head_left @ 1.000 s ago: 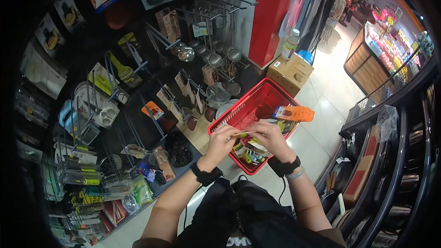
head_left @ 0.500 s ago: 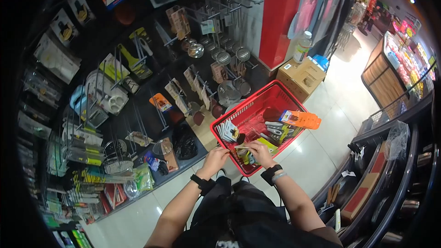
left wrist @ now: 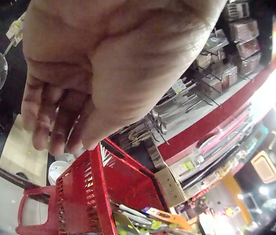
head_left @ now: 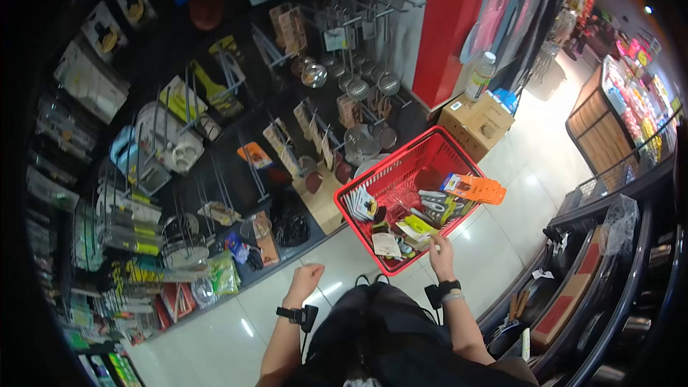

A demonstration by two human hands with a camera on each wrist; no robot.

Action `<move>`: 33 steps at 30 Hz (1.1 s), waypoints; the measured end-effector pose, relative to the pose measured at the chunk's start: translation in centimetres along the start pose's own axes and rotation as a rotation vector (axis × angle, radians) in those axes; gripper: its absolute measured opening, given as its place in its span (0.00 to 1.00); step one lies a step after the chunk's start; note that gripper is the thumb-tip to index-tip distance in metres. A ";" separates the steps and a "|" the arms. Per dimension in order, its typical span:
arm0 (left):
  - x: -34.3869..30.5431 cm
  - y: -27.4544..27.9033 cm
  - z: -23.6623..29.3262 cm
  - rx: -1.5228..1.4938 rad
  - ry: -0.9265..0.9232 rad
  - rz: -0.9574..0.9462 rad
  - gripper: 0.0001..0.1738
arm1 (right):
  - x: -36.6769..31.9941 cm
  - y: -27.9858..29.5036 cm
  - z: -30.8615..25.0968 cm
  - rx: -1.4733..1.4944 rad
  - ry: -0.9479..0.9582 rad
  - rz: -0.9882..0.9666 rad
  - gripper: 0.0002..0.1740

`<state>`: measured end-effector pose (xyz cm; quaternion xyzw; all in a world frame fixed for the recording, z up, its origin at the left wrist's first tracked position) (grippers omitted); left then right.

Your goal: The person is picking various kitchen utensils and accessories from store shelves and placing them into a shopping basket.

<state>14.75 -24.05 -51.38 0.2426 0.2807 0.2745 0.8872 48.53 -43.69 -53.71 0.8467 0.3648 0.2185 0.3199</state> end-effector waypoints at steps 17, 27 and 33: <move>7.8 -2.8 4.9 0.027 -0.146 -0.230 0.17 | 14.1 7.5 -8.8 0.201 0.072 -0.362 0.12; 5.9 -2.6 3.5 -0.200 0.259 0.261 0.15 | 38.3 9.3 -17.9 0.572 0.389 -0.243 0.17; 2.8 -7.2 8.8 -0.315 0.415 0.433 0.14 | 48.0 8.6 -24.4 0.435 0.395 -0.215 0.30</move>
Point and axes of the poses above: each hand's wrist, its own x-axis towards the middle knuckle, its own y-axis out of the back of the hand, z = x × y, the point moved 8 cm from there along x, towards the middle knuckle, and after that the axes turned 12 degrees about -z, right-handed, at the moved point
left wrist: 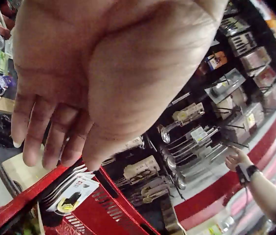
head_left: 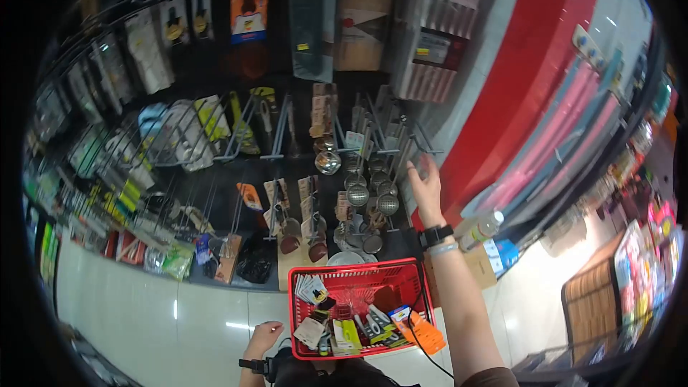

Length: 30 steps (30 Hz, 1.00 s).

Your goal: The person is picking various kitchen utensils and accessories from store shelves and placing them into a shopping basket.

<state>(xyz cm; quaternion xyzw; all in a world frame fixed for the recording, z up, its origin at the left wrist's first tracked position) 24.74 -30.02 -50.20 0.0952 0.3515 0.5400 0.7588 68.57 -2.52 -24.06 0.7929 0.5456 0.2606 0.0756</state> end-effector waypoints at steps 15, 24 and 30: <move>-8.1 -1.5 -3.2 -0.054 0.234 0.121 0.16 | 8.7 -5.9 1.8 0.579 0.082 -0.389 0.32; -5.4 -0.8 -1.4 -0.025 0.070 0.122 0.14 | 7.2 -3.6 3.2 0.082 0.046 -0.092 0.18; -4.5 -1.4 -2.1 0.010 0.041 0.071 0.14 | 2.6 -1.3 0.4 0.342 -0.012 -0.122 0.16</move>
Point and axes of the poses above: each hand's wrist, its own x-axis towards the middle knuckle, its own y-axis out of the back of the hand, z = x × y, the point moved 8 cm from there along x, towards the middle knuckle, and after that the axes turned 12 degrees about -z, right-handed, at the moved point
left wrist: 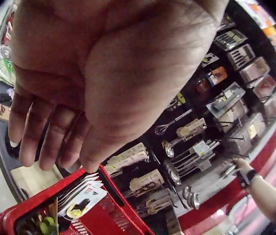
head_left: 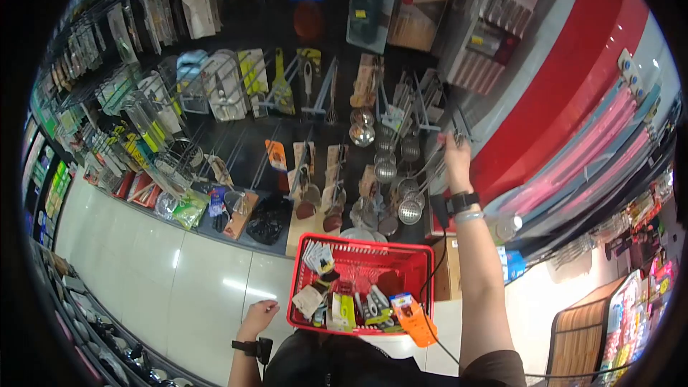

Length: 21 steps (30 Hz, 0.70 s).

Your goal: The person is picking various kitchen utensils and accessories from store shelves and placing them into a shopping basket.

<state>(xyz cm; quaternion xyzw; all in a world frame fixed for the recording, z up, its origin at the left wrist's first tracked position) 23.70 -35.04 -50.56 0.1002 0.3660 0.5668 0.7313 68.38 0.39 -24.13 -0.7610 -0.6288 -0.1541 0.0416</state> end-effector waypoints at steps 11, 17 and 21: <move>-0.1 -0.5 1.1 0.035 -0.027 -0.052 0.14 | -7.0 1.7 -2.7 0.052 -0.110 -0.182 0.14; -0.1 -0.2 1.5 0.066 -0.009 -0.073 0.15 | -12.8 2.7 3.5 0.128 -0.242 -0.154 0.13; -0.2 -0.2 1.4 0.055 0.003 -0.064 0.15 | -17.0 2.9 9.7 0.018 -0.417 -0.051 0.14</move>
Point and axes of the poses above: each hand's wrist, its own x-axis towards the middle knuckle, its own y-axis out of the back of the hand, z = x × y, the point moved 8 cm from there along x, towards the middle knuckle, and after that the axes turned 12 degrees about -z, right-handed, at the moved point
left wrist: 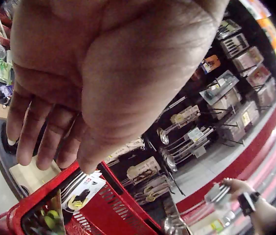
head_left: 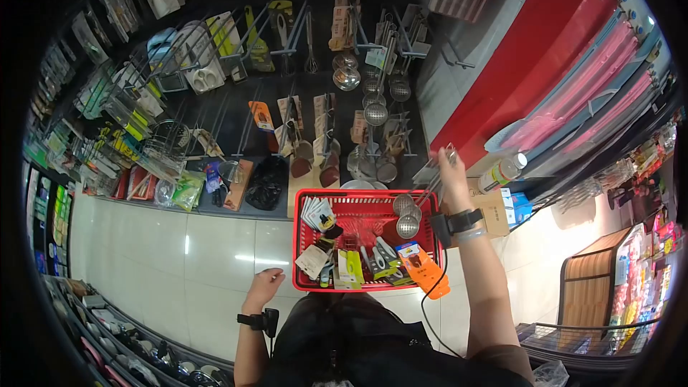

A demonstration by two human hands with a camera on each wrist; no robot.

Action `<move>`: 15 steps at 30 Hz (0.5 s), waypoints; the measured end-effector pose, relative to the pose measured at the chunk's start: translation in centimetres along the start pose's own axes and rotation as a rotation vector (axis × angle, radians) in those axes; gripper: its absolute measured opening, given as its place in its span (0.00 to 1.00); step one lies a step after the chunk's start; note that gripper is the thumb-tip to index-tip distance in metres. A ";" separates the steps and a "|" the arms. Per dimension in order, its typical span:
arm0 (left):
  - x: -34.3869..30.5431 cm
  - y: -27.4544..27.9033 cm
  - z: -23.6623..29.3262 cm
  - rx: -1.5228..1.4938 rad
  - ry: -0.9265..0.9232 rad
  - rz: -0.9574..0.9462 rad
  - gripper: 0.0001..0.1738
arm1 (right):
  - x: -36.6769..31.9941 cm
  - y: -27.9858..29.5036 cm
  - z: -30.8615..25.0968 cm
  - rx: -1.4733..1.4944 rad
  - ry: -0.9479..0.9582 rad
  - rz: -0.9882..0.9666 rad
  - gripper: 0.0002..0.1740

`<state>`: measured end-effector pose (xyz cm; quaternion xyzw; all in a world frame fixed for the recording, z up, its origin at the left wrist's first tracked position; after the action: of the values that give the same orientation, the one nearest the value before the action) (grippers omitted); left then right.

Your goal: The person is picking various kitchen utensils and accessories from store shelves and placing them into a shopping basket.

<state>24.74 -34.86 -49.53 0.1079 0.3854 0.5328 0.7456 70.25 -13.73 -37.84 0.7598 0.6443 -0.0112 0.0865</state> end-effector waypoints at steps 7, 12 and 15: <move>-0.1 -0.5 -0.6 0.010 0.014 0.011 0.14 | -0.1 1.6 12.3 0.023 -0.057 0.243 0.17; -0.6 -0.9 -1.1 -0.029 0.044 0.016 0.14 | -2.6 2.7 16.7 0.138 -0.165 0.558 0.19; -0.9 -1.1 -1.5 0.005 0.062 0.021 0.14 | -2.5 3.3 21.4 0.290 -0.249 0.579 0.18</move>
<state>24.37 -36.50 -50.71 0.0970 0.4084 0.5428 0.7274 75.06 -19.83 -58.22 0.9083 0.3781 -0.1703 0.0552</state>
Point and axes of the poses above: each hand's wrist, its own x-axis towards the middle knuckle, its own y-axis out of the back of the hand, z = x × y, the point moved 8 cm from there along x, towards the middle knuckle, and after that the axes turned 12 degrees about -z, right-handed, at the moved point
